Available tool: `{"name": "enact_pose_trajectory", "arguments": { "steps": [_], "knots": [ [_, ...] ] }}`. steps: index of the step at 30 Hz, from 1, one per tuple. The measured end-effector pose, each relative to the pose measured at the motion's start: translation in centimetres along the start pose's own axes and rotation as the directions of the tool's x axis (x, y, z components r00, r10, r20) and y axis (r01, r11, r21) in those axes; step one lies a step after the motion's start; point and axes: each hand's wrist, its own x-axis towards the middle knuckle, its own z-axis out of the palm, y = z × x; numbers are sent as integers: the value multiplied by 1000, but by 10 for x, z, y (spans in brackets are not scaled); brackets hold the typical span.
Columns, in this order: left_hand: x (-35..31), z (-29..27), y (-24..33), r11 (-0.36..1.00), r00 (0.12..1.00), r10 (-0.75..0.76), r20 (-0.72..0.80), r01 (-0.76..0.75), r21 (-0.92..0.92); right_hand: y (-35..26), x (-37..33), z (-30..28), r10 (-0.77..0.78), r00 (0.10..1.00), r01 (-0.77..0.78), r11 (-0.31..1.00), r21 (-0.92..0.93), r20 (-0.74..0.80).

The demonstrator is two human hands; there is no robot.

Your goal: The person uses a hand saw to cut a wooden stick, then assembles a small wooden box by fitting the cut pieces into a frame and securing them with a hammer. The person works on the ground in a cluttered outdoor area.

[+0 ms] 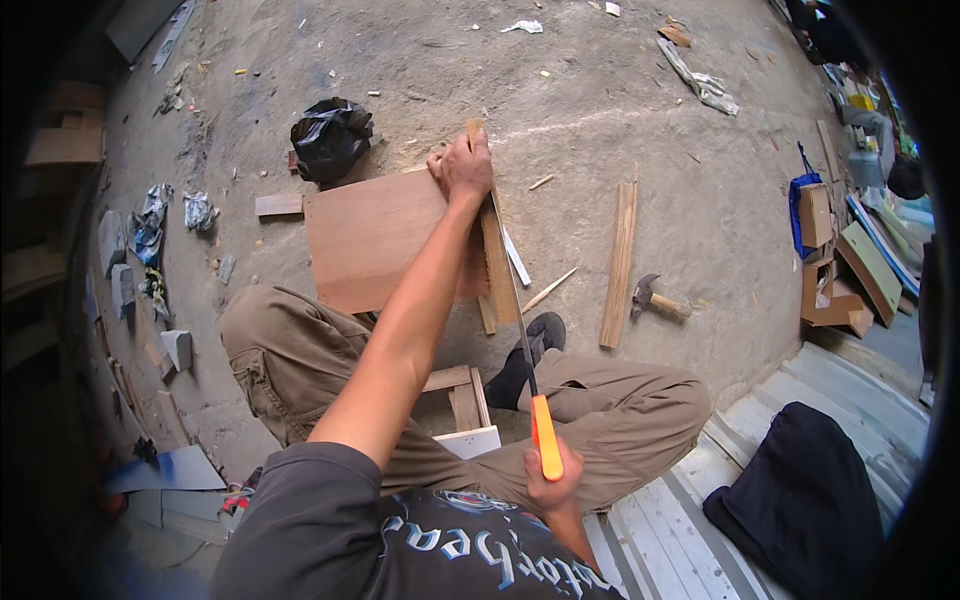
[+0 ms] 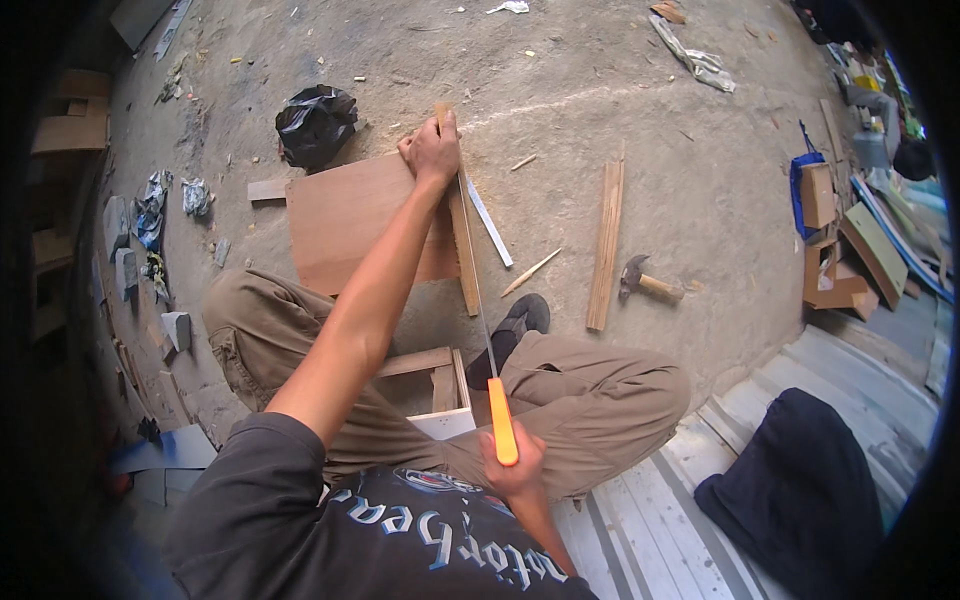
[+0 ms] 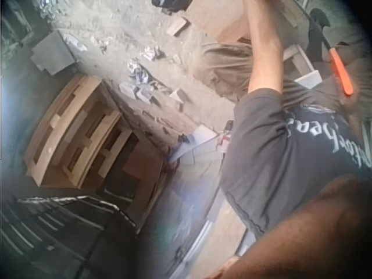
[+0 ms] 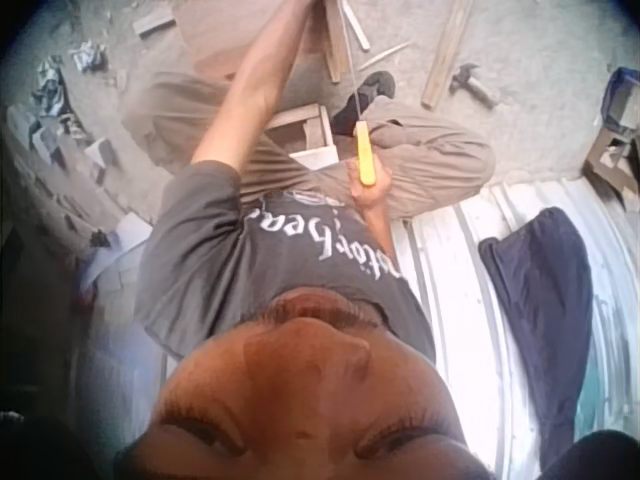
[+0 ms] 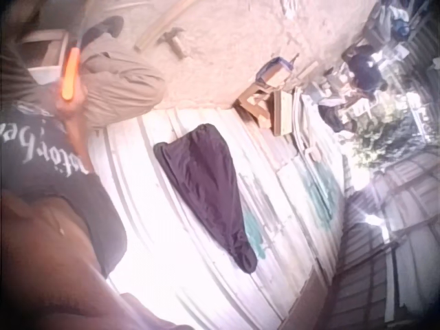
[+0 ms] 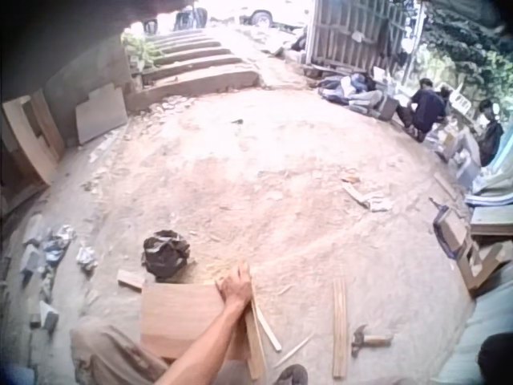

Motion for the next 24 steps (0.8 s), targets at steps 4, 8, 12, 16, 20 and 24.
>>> {"name": "enact_pose_trajectory", "arguments": {
  "steps": [4,8,12,16,20,24],
  "knots": [
    [0,-2,-2,998,1000,-6,-16,7,55,-22,-16,-22,58,998,-58,998,4,-7],
    [-13,0,5,996,997,62,-51,-65,-61,-14,60,14,159,987,-153,978,143,-31],
    [-13,0,-2,990,988,129,-90,-132,-39,-11,68,27,94,996,-94,995,42,-4],
    [-17,0,1,992,993,111,-49,-114,-46,-20,65,21,65,998,-65,998,-2,8],
    [0,-6,13,978,999,37,-22,-41,-203,3,90,37,-67,997,67,998,-15,-31],
    [16,-3,10,982,996,9,-91,-26,-188,17,104,42,46,999,-44,995,94,-13]
  ]
}}
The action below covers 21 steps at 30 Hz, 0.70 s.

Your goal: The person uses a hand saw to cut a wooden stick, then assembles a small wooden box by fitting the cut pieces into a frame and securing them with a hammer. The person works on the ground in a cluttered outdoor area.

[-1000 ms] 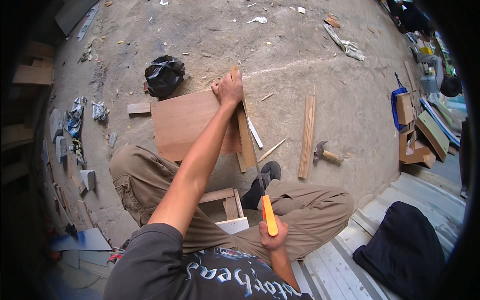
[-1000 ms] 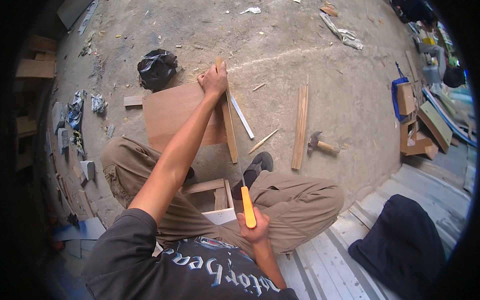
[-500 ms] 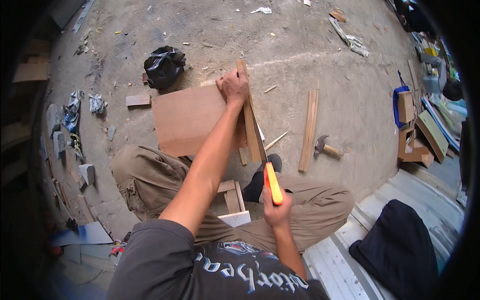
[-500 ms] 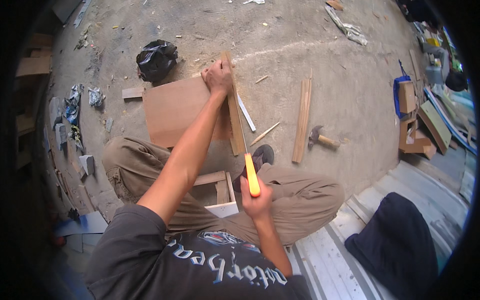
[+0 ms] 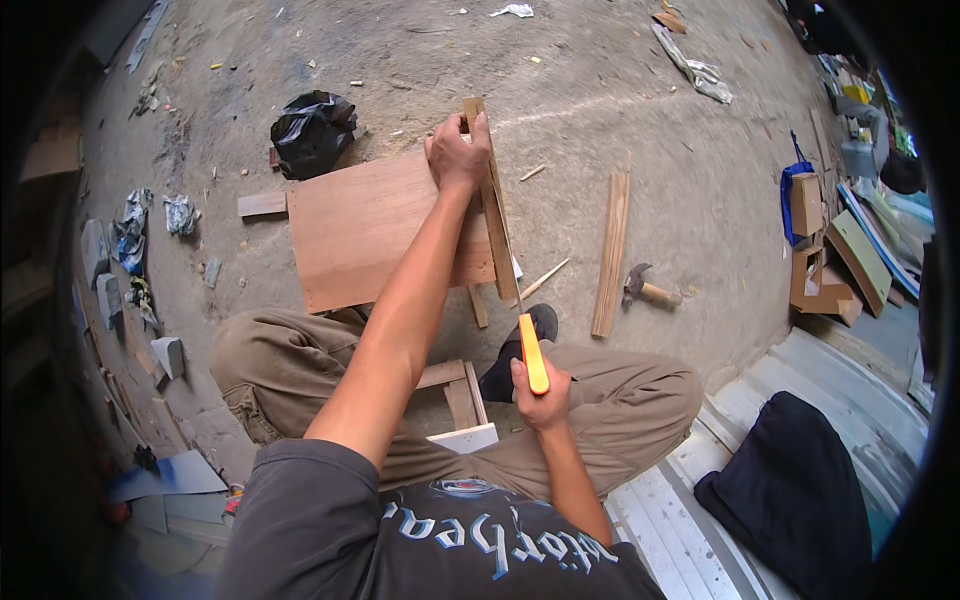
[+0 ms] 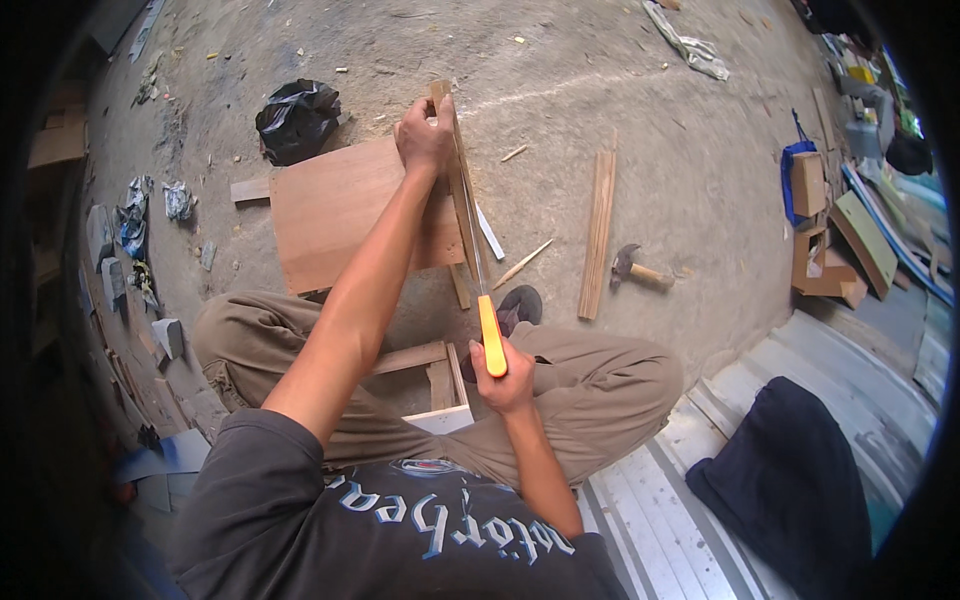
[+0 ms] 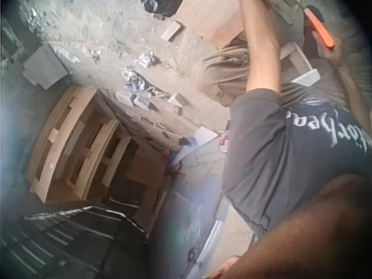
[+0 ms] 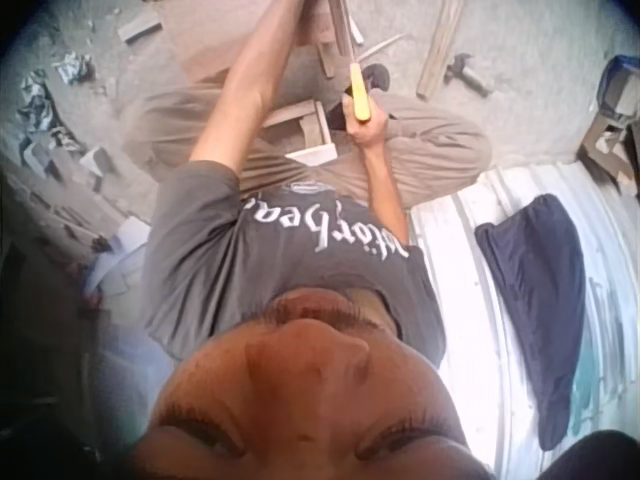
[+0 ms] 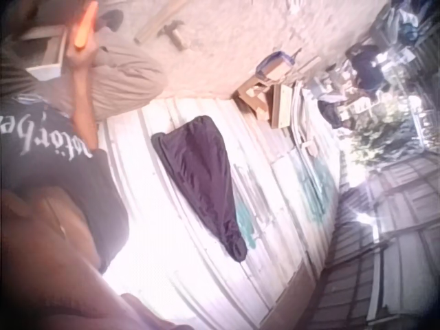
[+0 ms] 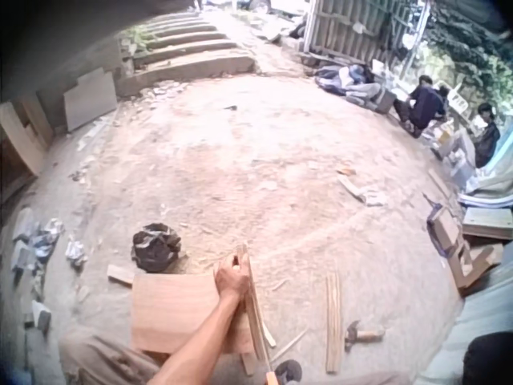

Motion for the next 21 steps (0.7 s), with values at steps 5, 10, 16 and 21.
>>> {"name": "enact_pose_trajectory", "arguments": {
  "steps": [5,10,16,21],
  "knots": [
    [-9,-2,7,997,994,52,-91,-57,-45,-3,-3,2,-66,997,64,995,-74,-31],
    [-27,-13,8,997,999,42,8,-42,-66,-19,-9,-7,-14,999,12,999,-48,-44],
    [-38,-23,-13,947,971,233,46,-215,-239,-20,-10,1,-111,988,110,994,-23,-106],
    [-101,-40,-42,827,830,545,121,-556,87,-29,11,14,-132,976,141,989,41,-172]
  ]
}}
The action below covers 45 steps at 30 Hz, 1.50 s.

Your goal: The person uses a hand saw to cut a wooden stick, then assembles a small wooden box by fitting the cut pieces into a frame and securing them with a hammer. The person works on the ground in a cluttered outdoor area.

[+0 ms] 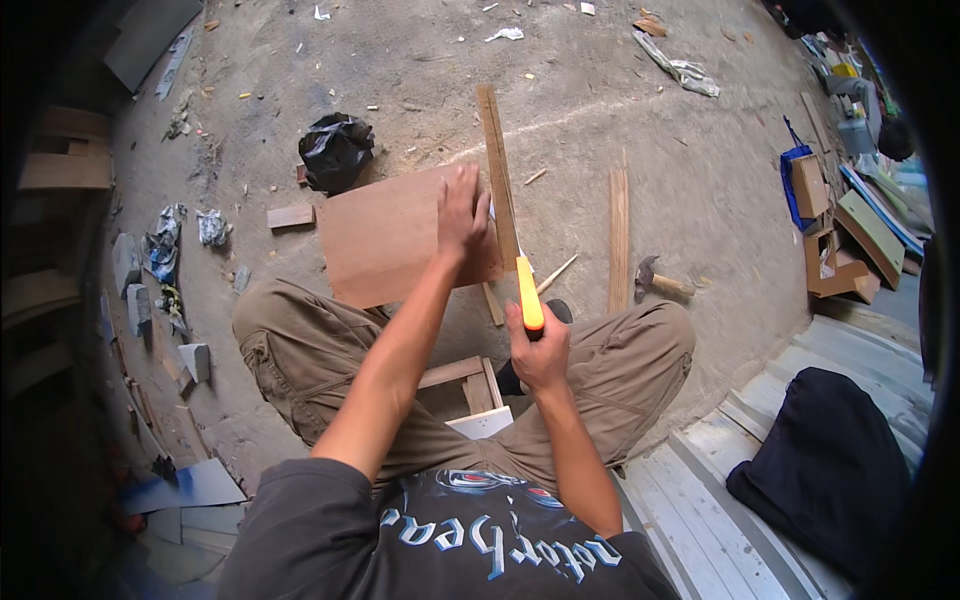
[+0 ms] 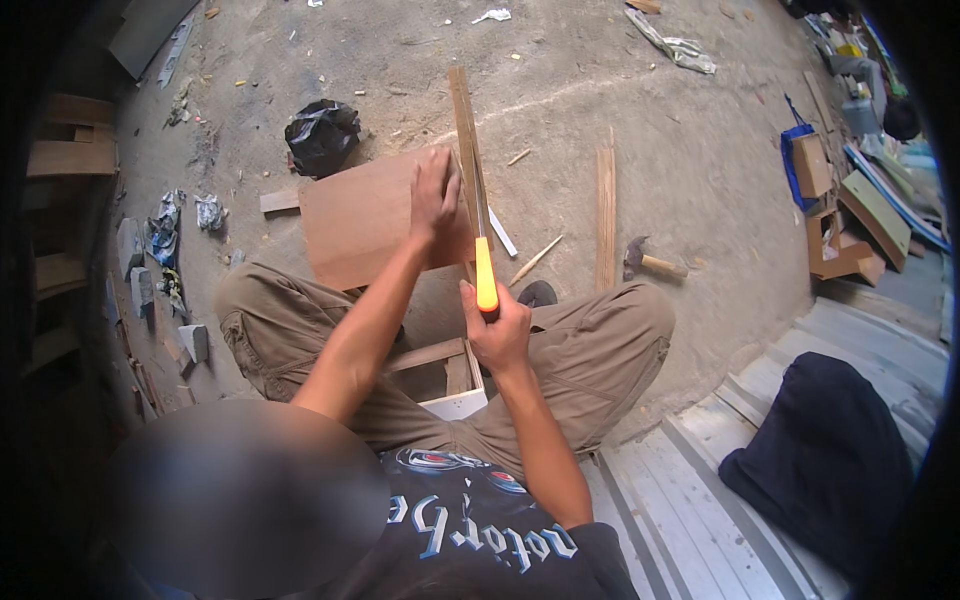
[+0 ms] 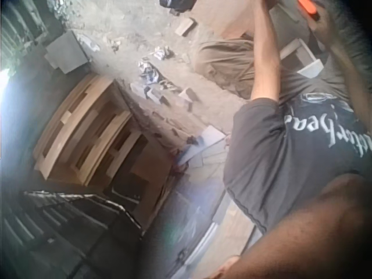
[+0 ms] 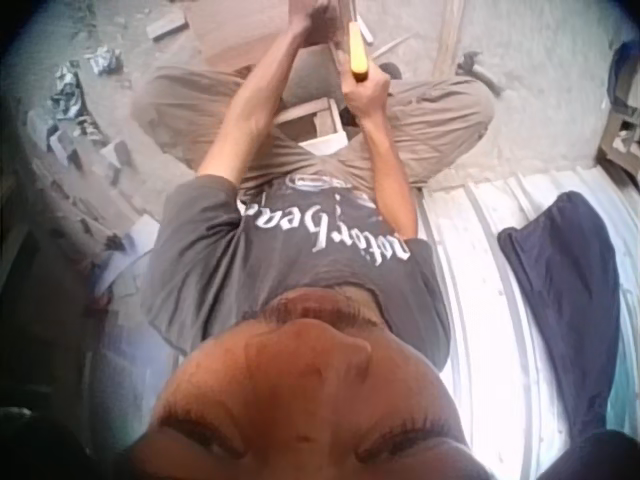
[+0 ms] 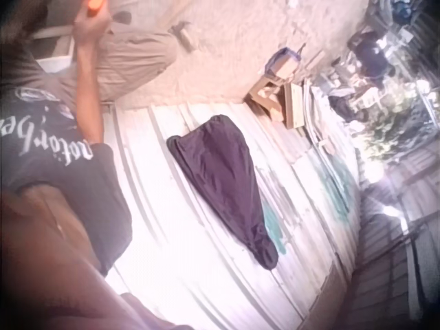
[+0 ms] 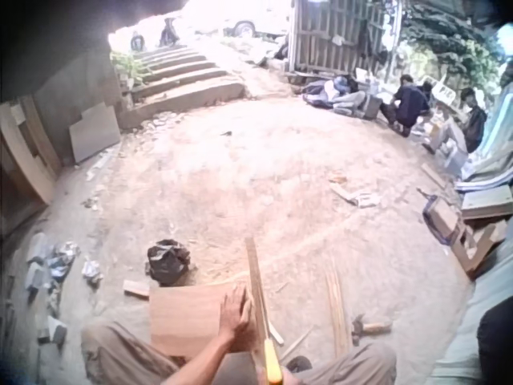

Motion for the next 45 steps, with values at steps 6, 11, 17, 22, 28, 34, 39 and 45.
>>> {"name": "enact_pose_trajectory", "arguments": {
  "steps": [6,11,17,22,28,34,39,45],
  "knots": [
    [-27,-26,8,935,983,-183,-2,174,-309,-23,17,2,26,999,-29,990,136,23],
    [-20,-31,23,849,916,-397,53,389,-359,-20,13,8,8,1000,-12,991,135,29],
    [-26,-8,24,960,965,-257,-46,261,99,9,8,33,-45,999,46,989,144,-10],
    [-21,-2,19,956,957,-284,53,279,89,15,24,34,7,996,-15,995,96,92],
    [-21,1,21,945,950,-310,27,305,122,8,-19,13,-37,997,32,997,74,68],
    [-18,-2,18,957,957,-280,74,272,103,-6,-39,-16,108,991,-114,991,75,79],
    [-12,-3,13,975,975,-220,35,220,-11,-14,-38,-17,-5,997,3,1000,26,78],
    [-3,7,21,941,943,-334,-14,332,-60,-5,-41,-23,28,993,-31,999,19,112]
  ]
}}
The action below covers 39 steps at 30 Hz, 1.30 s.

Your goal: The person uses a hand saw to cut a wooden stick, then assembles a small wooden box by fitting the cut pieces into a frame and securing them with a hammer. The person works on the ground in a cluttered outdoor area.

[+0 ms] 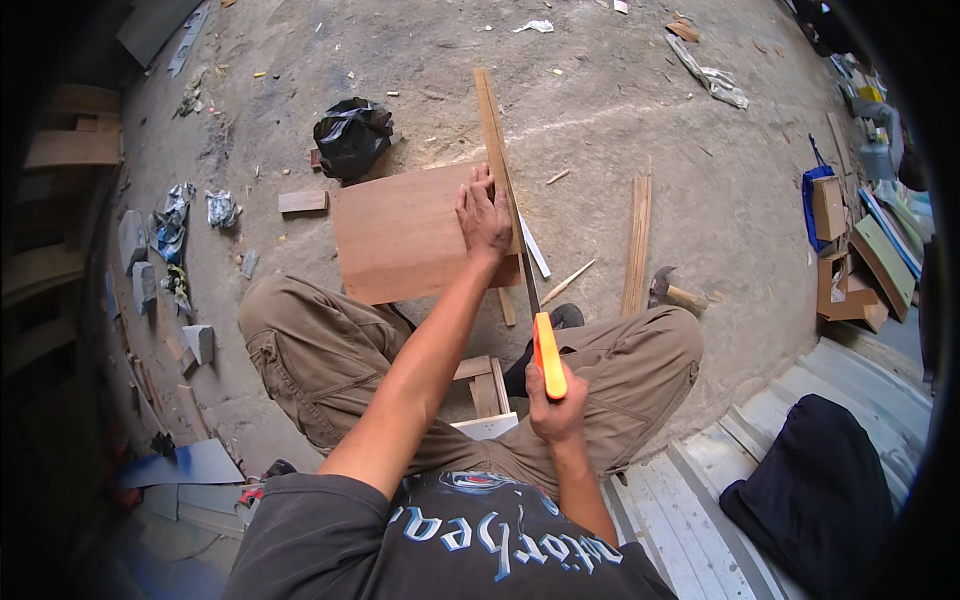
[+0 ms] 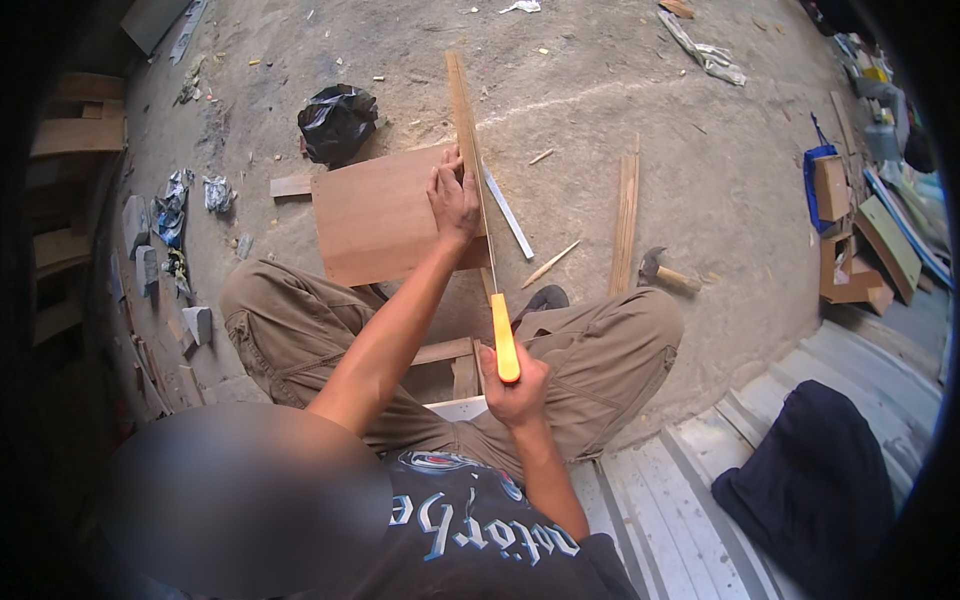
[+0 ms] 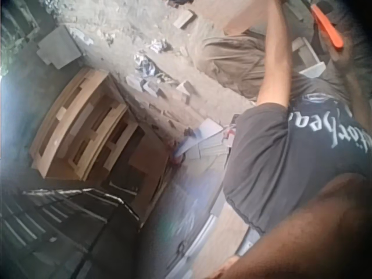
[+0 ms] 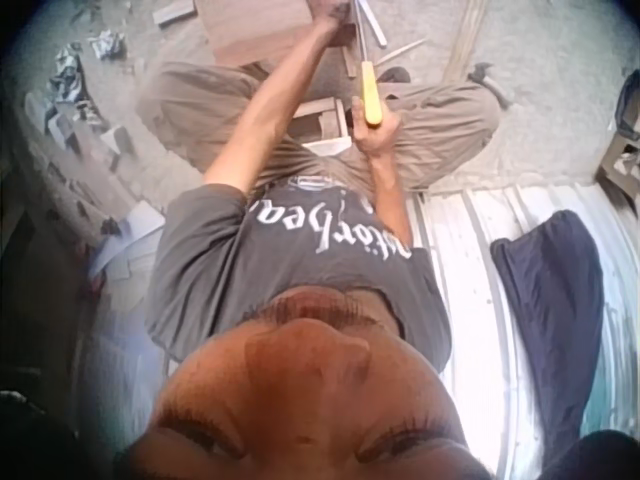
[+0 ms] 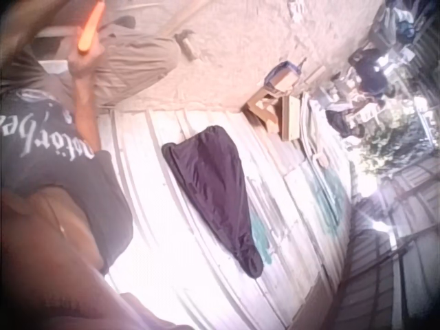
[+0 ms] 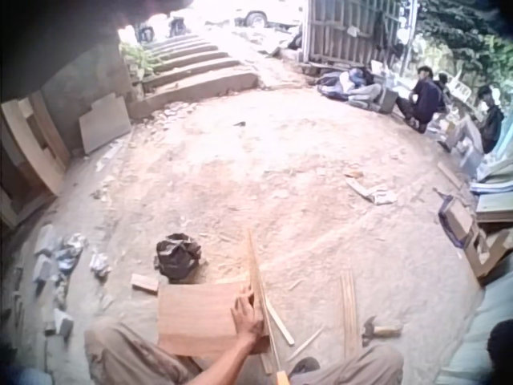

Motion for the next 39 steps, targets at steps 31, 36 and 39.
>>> {"name": "enact_pose_trajectory", "arguments": {
  "steps": [31,36,39],
  "knots": [
    [1,11,-3,989,995,55,86,-67,133,10,0,-18,243,969,-247,945,215,48],
    [1,10,-7,984,992,79,94,-93,153,-7,-19,-28,260,965,-258,931,258,28],
    [2,12,-5,986,992,84,99,-97,136,17,40,-12,275,959,-284,926,250,72]
  ]
}}
